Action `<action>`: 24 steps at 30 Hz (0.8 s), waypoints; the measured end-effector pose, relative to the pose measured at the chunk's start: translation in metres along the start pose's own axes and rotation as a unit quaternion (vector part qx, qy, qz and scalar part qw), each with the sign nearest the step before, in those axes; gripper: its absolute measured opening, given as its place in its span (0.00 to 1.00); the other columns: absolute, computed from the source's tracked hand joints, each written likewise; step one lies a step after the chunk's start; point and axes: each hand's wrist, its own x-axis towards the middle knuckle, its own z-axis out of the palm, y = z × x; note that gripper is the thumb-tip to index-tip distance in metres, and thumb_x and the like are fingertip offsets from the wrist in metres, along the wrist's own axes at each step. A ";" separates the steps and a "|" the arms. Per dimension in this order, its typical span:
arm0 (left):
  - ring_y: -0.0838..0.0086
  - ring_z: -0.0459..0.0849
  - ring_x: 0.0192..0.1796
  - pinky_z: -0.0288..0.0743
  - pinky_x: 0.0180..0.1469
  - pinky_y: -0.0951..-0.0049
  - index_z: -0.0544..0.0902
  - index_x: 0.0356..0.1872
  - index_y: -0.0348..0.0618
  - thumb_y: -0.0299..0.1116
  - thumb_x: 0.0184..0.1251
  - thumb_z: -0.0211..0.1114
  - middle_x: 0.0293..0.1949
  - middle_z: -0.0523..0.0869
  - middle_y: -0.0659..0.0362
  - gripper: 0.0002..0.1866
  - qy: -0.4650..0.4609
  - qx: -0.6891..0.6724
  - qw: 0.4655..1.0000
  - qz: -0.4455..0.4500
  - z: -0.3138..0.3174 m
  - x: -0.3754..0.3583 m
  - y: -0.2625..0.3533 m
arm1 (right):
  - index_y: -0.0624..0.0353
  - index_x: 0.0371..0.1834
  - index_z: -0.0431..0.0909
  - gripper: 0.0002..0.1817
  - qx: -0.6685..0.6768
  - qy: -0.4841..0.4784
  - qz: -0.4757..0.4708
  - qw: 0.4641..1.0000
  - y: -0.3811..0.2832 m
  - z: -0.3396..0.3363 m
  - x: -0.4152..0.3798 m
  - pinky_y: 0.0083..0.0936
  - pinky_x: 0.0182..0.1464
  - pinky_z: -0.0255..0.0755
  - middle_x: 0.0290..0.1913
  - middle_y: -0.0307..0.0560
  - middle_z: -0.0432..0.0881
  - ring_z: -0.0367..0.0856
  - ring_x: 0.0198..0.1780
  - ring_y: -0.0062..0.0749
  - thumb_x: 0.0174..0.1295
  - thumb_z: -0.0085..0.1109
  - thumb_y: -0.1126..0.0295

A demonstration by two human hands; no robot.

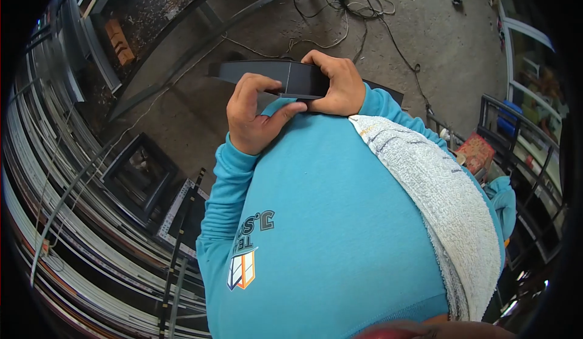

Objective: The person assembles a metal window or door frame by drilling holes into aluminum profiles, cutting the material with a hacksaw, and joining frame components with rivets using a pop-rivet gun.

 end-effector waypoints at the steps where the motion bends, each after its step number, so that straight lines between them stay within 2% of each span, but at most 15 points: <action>1: 0.66 0.84 0.35 0.79 0.36 0.70 0.79 0.40 0.38 0.37 0.41 0.86 0.37 0.82 0.54 0.28 -0.007 -0.004 1.000 0.009 -0.005 0.003 0.001 | 0.62 0.44 0.77 0.29 0.002 -0.004 -0.010 1.000 0.001 -0.001 0.002 0.34 0.37 0.78 0.33 0.53 0.85 0.87 0.34 0.46 0.37 0.75 0.60; 5: 0.69 0.83 0.43 0.79 0.45 0.72 0.79 0.48 0.36 0.34 0.41 0.86 0.43 0.82 0.54 0.31 -0.033 0.033 0.999 0.025 -0.021 0.001 -0.011 | 0.62 0.44 0.77 0.29 -0.009 -0.016 -0.038 0.999 0.003 -0.009 0.006 0.33 0.38 0.79 0.33 0.53 0.86 0.87 0.34 0.45 0.36 0.75 0.61; 8: 0.64 0.85 0.42 0.81 0.40 0.67 0.80 0.44 0.40 0.39 0.39 0.86 0.41 0.83 0.53 0.31 -0.029 0.023 0.999 0.025 -0.021 -0.001 -0.013 | 0.62 0.44 0.77 0.29 -0.015 -0.025 -0.048 0.998 0.000 -0.013 0.011 0.32 0.38 0.79 0.33 0.53 0.86 0.88 0.34 0.43 0.36 0.75 0.62; 12: 0.63 0.85 0.43 0.82 0.42 0.65 0.80 0.45 0.40 0.39 0.38 0.86 0.42 0.83 0.53 0.31 -0.032 0.023 0.998 0.047 -0.012 -0.002 -0.007 | 0.63 0.43 0.77 0.29 -0.027 -0.035 -0.048 0.998 -0.001 -0.015 0.013 0.30 0.38 0.80 0.33 0.52 0.86 0.88 0.34 0.42 0.36 0.74 0.62; 15: 0.63 0.85 0.45 0.82 0.44 0.65 0.80 0.47 0.40 0.37 0.38 0.86 0.44 0.82 0.53 0.32 -0.036 0.033 0.997 0.055 -0.010 -0.002 -0.008 | 0.63 0.45 0.74 0.30 -0.038 -0.029 -0.088 0.995 0.006 -0.015 0.014 0.26 0.35 0.76 0.30 0.49 0.84 0.85 0.30 0.31 0.36 0.75 0.66; 18: 0.65 0.85 0.48 0.82 0.48 0.67 0.78 0.50 0.39 0.34 0.38 0.87 0.47 0.81 0.53 0.35 -0.046 0.046 0.996 0.053 -0.018 -0.001 -0.014 | 0.63 0.43 0.78 0.29 -0.025 -0.040 -0.053 0.997 0.000 -0.020 0.013 0.30 0.38 0.80 0.33 0.52 0.86 0.88 0.33 0.42 0.36 0.74 0.62; 21: 0.62 0.84 0.50 0.82 0.50 0.65 0.78 0.51 0.40 0.32 0.36 0.87 0.48 0.81 0.53 0.36 -0.047 0.051 0.996 0.057 -0.022 0.001 -0.015 | 0.63 0.43 0.78 0.29 -0.015 -0.058 -0.069 0.996 -0.005 -0.024 0.011 0.30 0.37 0.79 0.32 0.52 0.86 0.88 0.33 0.42 0.36 0.74 0.62; 24: 0.64 0.85 0.47 0.82 0.46 0.66 0.80 0.48 0.40 0.33 0.36 0.87 0.45 0.82 0.53 0.33 -0.047 0.049 0.990 0.123 -0.022 0.004 -0.013 | 0.62 0.43 0.78 0.29 -0.045 -0.066 -0.102 0.992 -0.009 -0.024 0.011 0.30 0.36 0.79 0.32 0.52 0.85 0.87 0.32 0.42 0.35 0.73 0.62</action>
